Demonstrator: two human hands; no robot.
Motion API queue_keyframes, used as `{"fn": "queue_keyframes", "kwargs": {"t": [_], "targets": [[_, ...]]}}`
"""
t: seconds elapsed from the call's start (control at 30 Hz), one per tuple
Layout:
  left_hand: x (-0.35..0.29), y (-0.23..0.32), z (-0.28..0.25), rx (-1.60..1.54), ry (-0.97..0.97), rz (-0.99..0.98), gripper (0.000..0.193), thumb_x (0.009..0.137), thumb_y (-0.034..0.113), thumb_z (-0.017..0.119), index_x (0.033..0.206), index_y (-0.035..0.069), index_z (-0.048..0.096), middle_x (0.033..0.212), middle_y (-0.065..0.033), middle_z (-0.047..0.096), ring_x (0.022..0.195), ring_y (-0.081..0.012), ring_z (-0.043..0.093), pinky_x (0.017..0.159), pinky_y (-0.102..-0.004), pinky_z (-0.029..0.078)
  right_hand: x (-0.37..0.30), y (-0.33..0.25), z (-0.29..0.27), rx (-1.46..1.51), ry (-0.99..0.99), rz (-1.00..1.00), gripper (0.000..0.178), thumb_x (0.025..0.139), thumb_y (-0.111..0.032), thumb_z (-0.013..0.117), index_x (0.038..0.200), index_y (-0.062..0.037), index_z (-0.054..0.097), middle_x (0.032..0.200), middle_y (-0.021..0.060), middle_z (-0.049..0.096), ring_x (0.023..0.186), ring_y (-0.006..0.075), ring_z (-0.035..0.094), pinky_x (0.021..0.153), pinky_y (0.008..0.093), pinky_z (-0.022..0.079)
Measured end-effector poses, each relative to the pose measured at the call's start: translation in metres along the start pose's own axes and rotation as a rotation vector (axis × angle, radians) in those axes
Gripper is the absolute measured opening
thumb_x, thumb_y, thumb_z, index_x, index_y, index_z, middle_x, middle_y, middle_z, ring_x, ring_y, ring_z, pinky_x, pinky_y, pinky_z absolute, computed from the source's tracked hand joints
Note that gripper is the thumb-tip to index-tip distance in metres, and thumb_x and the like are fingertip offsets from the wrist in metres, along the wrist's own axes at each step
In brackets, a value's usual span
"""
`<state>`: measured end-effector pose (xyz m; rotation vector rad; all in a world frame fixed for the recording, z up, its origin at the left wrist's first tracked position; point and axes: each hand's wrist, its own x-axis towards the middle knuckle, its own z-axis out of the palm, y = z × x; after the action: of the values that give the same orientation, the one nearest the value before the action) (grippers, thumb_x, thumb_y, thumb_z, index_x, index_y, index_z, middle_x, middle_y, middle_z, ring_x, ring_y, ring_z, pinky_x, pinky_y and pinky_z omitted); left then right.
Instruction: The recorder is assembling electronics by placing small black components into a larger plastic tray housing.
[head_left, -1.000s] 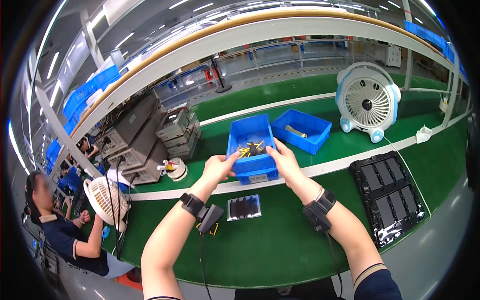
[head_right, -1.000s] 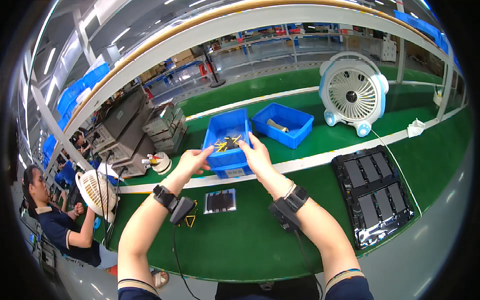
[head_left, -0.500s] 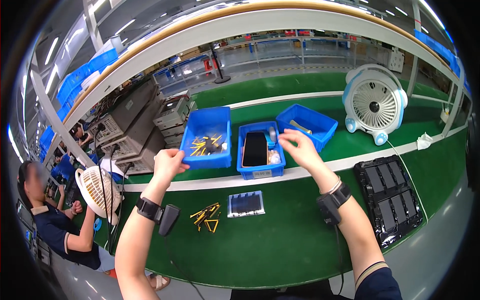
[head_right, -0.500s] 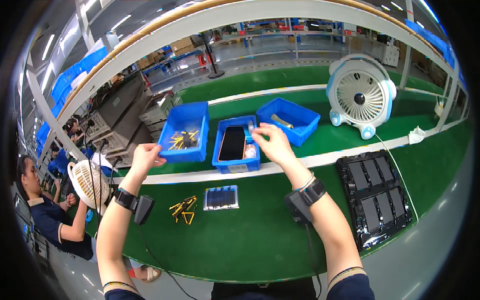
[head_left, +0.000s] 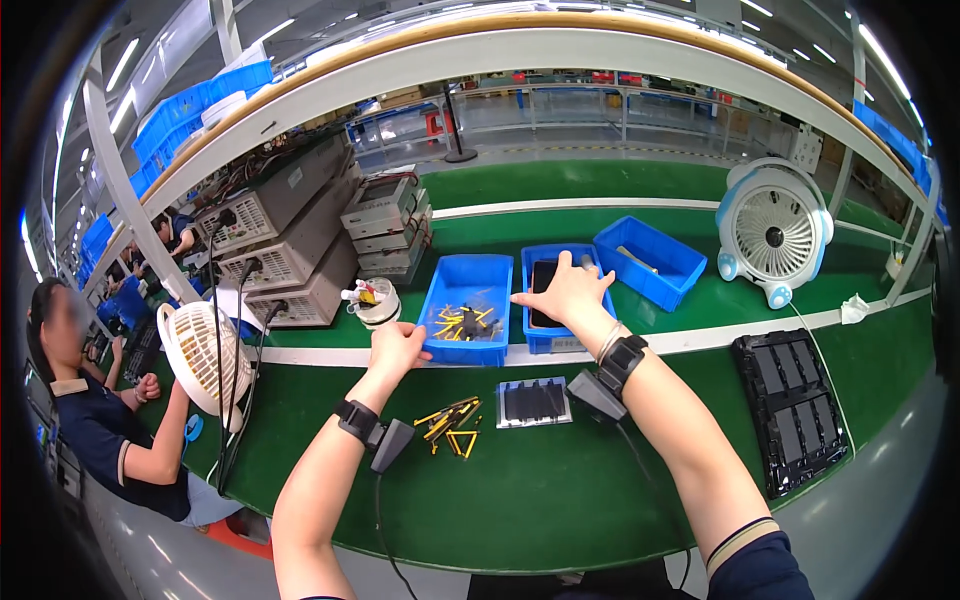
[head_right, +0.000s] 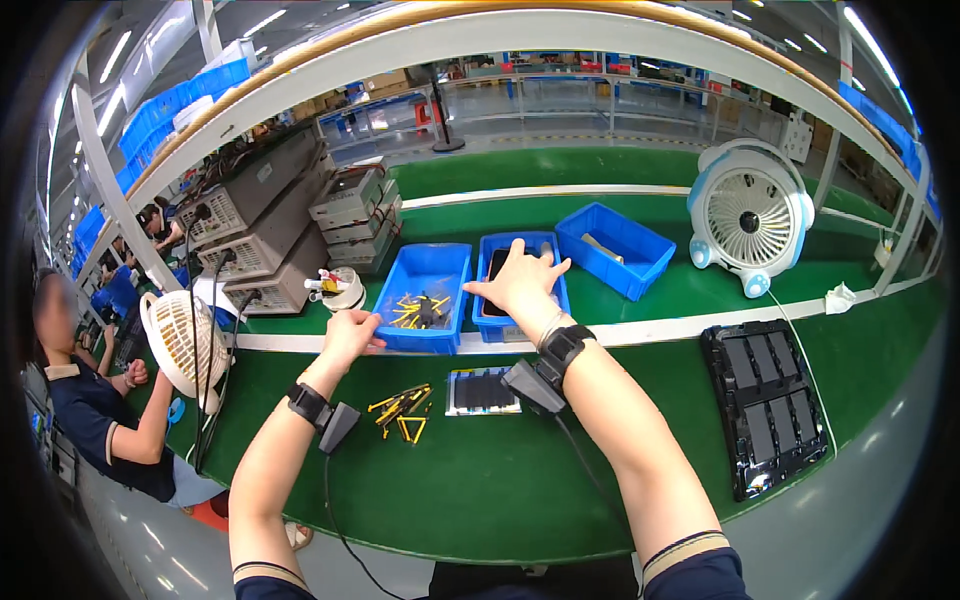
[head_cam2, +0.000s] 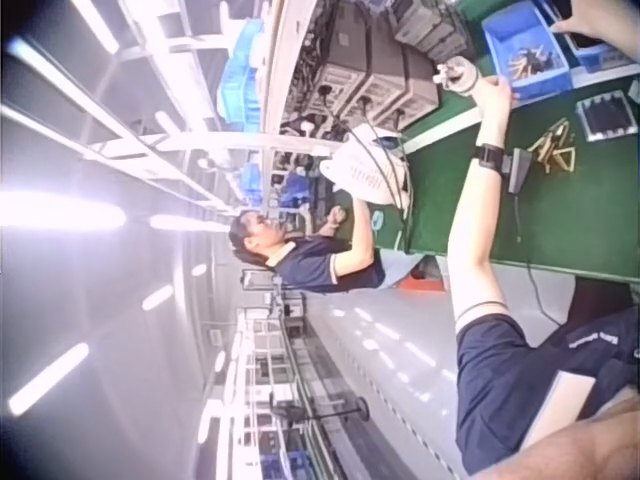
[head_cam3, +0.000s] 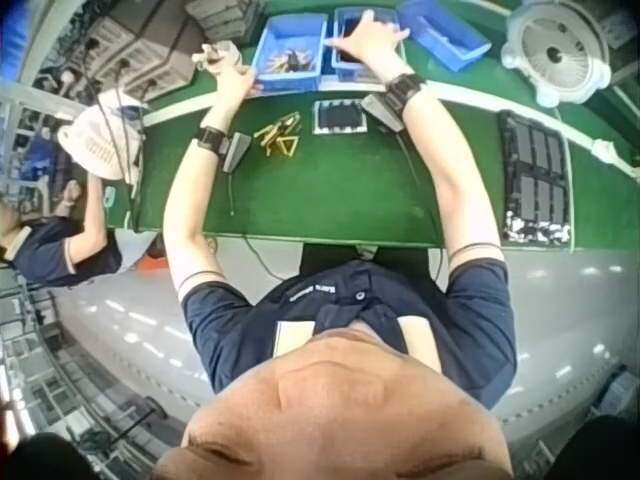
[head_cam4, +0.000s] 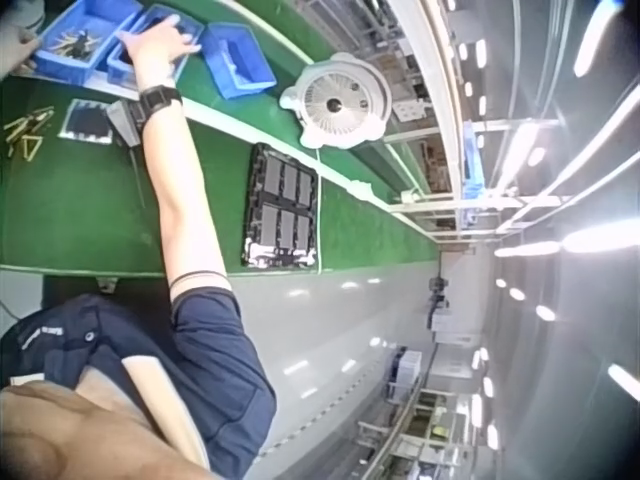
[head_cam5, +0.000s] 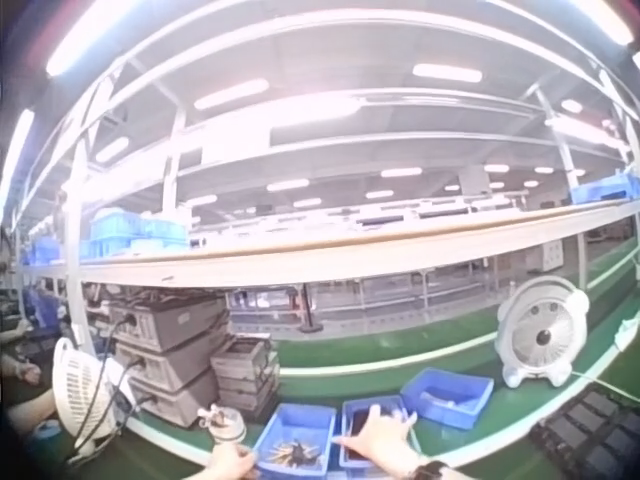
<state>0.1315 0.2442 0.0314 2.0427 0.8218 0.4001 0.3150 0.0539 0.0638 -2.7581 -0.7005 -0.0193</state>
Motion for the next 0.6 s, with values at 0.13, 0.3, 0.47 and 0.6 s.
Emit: {"fn": "queue_keyframes", "kwargs": {"t": [0.13, 0.3, 0.47, 0.6], "targets": [[-0.01, 0.004, 0.001, -0.133, -0.045, -0.06, 0.06, 0.084, 0.04, 0.065, 0.118, -0.008, 0.056, 0.085, -0.0123, 0.067, 0.068, -0.0165, 0.068, 0.057, -0.025, 0.055, 0.004, 0.002, 0.005, 0.054, -0.023, 0.091, 0.113, 0.056, -0.071, 0.069, 0.134, 0.0014, 0.032, 0.12, 0.0258, 0.054, 0.121, 0.0408, 0.045, 0.104, 0.0615, 0.021], [-0.017, -0.001, -0.003, -0.264, -0.064, -0.059, 0.073, 0.081, 0.042, 0.068, 0.128, -0.008, 0.045, 0.091, -0.0104, 0.064, 0.075, -0.0159, 0.068, 0.061, -0.0247, 0.054, 0.003, 0.001, 0.012, 0.118, -0.008, 0.116, 0.111, 0.056, -0.068, 0.071, 0.133, 0.0022, 0.033, 0.124, 0.028, 0.051, 0.123, 0.041, 0.043, 0.106, 0.0611, 0.016], [-0.015, -0.011, -0.007, -0.297, -0.134, -0.031, 0.074, 0.08, 0.042, 0.07, 0.129, -0.006, 0.046, 0.093, -0.0075, 0.063, 0.081, -0.0134, 0.065, 0.066, -0.0249, 0.053, 0.006, 0.006, 0.021, 0.127, 0.116, 0.02, 0.099, 0.057, -0.067, 0.071, 0.126, -0.0021, 0.043, 0.118, 0.0241, 0.056, 0.119, 0.0383, 0.046, 0.104, 0.0602, 0.02], [-0.014, -0.018, -0.003, -0.343, -0.169, -0.045, 0.071, 0.079, 0.042, 0.071, 0.13, -0.002, 0.047, 0.094, -0.006, 0.062, 0.082, -0.013, 0.064, 0.068, -0.025, 0.052, 0.005, 0.011, 0.022, 0.132, 0.161, -0.011, 0.094, 0.056, -0.068, 0.071, 0.123, -0.0054, 0.048, 0.114, 0.0217, 0.058, 0.116, 0.0367, 0.047, 0.102, 0.0591, 0.024]]}}
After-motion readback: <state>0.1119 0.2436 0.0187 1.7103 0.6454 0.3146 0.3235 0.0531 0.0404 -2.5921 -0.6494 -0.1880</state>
